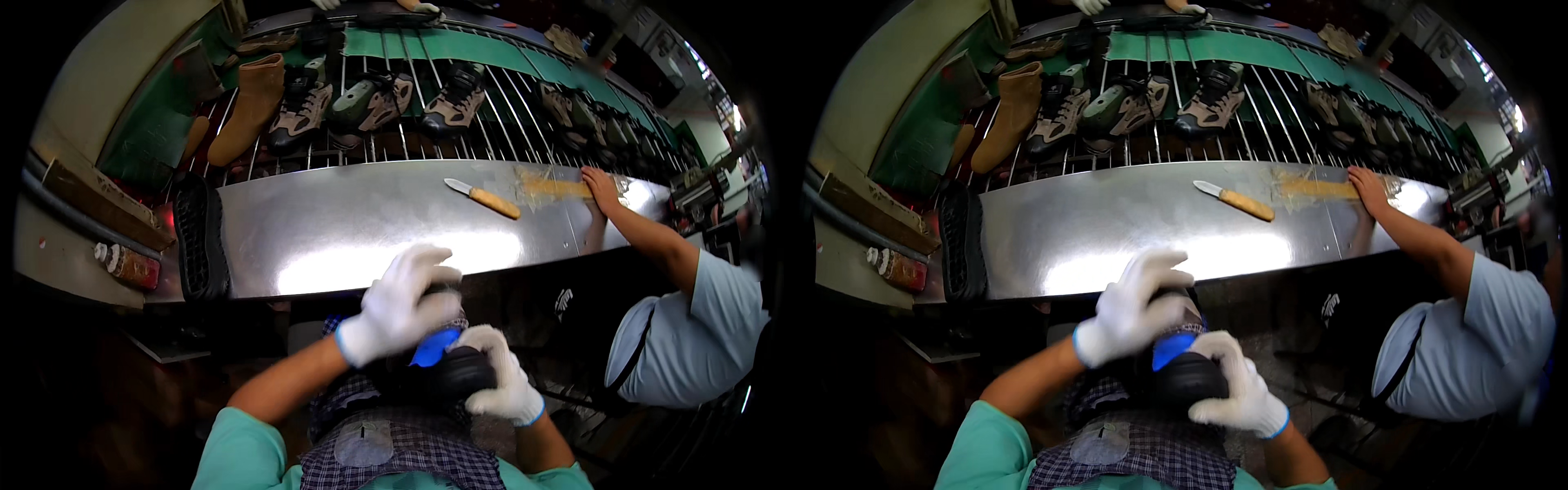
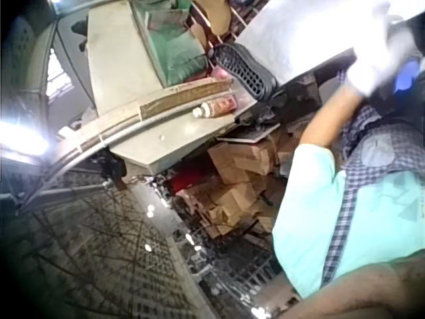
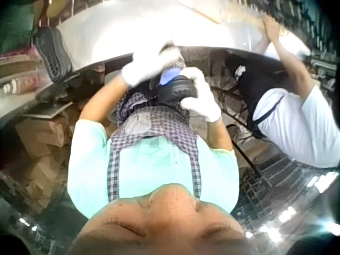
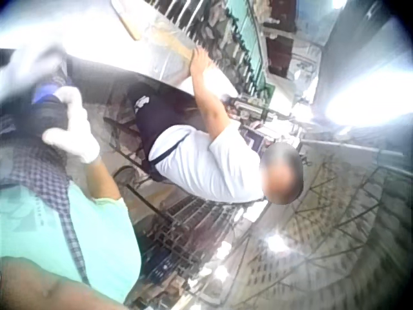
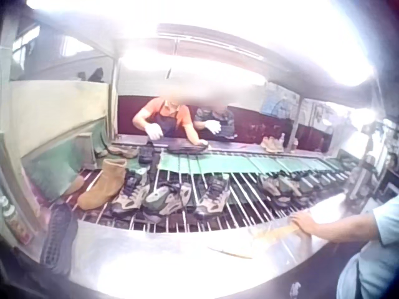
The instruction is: The person wipes the outer surfaces and soles of shoes with a cloth, then places the shoes and shoe soles onto a conveyor belt.
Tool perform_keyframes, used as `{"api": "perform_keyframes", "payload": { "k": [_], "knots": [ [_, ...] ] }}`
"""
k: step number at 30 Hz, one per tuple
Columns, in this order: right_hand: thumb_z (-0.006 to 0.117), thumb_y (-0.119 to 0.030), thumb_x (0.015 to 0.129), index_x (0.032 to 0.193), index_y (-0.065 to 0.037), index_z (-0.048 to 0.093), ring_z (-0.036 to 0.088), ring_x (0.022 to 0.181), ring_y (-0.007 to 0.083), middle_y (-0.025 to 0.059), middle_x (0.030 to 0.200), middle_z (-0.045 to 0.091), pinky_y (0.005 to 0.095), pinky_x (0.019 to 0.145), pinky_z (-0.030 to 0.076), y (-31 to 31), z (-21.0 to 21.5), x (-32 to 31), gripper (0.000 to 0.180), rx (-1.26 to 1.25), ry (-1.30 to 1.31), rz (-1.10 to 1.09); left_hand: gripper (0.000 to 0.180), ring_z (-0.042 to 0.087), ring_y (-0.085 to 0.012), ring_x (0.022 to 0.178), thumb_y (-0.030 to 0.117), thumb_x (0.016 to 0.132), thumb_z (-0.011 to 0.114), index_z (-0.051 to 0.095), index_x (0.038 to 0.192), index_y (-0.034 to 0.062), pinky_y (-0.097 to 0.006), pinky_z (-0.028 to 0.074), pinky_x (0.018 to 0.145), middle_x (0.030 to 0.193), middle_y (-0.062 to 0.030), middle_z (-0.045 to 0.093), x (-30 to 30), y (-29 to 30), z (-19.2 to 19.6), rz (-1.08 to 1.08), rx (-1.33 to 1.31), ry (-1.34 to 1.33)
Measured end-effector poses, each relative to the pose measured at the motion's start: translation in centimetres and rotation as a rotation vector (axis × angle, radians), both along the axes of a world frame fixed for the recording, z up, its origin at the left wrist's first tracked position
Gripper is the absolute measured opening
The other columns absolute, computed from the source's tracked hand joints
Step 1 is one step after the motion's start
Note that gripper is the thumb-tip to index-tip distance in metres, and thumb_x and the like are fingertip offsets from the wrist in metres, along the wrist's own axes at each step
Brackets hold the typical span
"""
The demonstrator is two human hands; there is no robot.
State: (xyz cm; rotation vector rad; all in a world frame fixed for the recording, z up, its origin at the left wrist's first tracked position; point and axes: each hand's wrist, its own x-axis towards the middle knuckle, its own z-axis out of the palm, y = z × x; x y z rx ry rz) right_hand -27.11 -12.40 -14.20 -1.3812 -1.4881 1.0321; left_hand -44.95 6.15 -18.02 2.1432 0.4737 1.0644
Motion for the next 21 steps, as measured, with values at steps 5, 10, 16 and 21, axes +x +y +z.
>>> {"api": "perform_keyframes", "payload": {
  "k": [5, 10, 16, 21],
  "knots": [
    [0.104, -0.040, 0.062, 0.130, -0.001, 0.057, 0.063, 0.114, 0.0290, 0.0162, 0.123, 0.062, 0.0463, 0.101, 0.052, -0.9, -2.3, -1.7, 0.091, 0.099, 0.062, -0.012, 0.072, 0.071, -0.0321, 0.108, 0.046, 0.073, 0.096, 0.067, 0.119, -0.0004, -0.044, 0.063, 0.088, 0.119, -0.0186, 0.067, -7.1, -10.0, 0.3, -0.028, -0.223, -0.041],
    [0.104, -0.029, 0.062, 0.129, -0.001, 0.058, 0.062, 0.109, 0.0302, 0.0170, 0.121, 0.063, 0.0456, 0.096, 0.051, 0.0, -1.8, -2.2, 0.086, 0.096, 0.138, -0.054, 0.062, 0.073, -0.0322, 0.103, 0.023, 0.067, 0.101, 0.068, 0.115, 0.0018, -0.042, 0.064, 0.083, 0.115, -0.0168, 0.067, -7.1, -11.3, -0.3, 0.141, -0.389, -0.073],
    [0.107, -0.032, 0.056, 0.129, -0.003, 0.059, 0.060, 0.106, 0.0275, 0.0147, 0.118, 0.062, 0.0436, 0.094, 0.051, 1.8, -0.8, -1.2, 0.092, 0.111, -0.023, -0.051, 0.064, 0.069, -0.0288, 0.091, 0.026, 0.066, 0.101, 0.065, 0.113, 0.0023, -0.040, 0.059, 0.074, 0.106, -0.0133, 0.065, -5.8, -10.2, -2.3, 0.196, -0.305, -0.226],
    [0.106, -0.042, 0.057, 0.128, -0.003, 0.059, 0.058, 0.106, 0.0248, 0.0120, 0.116, 0.061, 0.0411, 0.091, 0.051, 2.8, -0.9, -1.9, 0.093, 0.038, 0.051, -0.171, 0.067, 0.062, -0.0240, 0.081, 0.032, 0.063, 0.104, 0.061, 0.105, 0.0020, -0.037, 0.052, 0.069, 0.097, -0.0105, 0.064, -5.0, -9.2, -3.3, 0.188, -0.421, -0.307]
  ]
}}
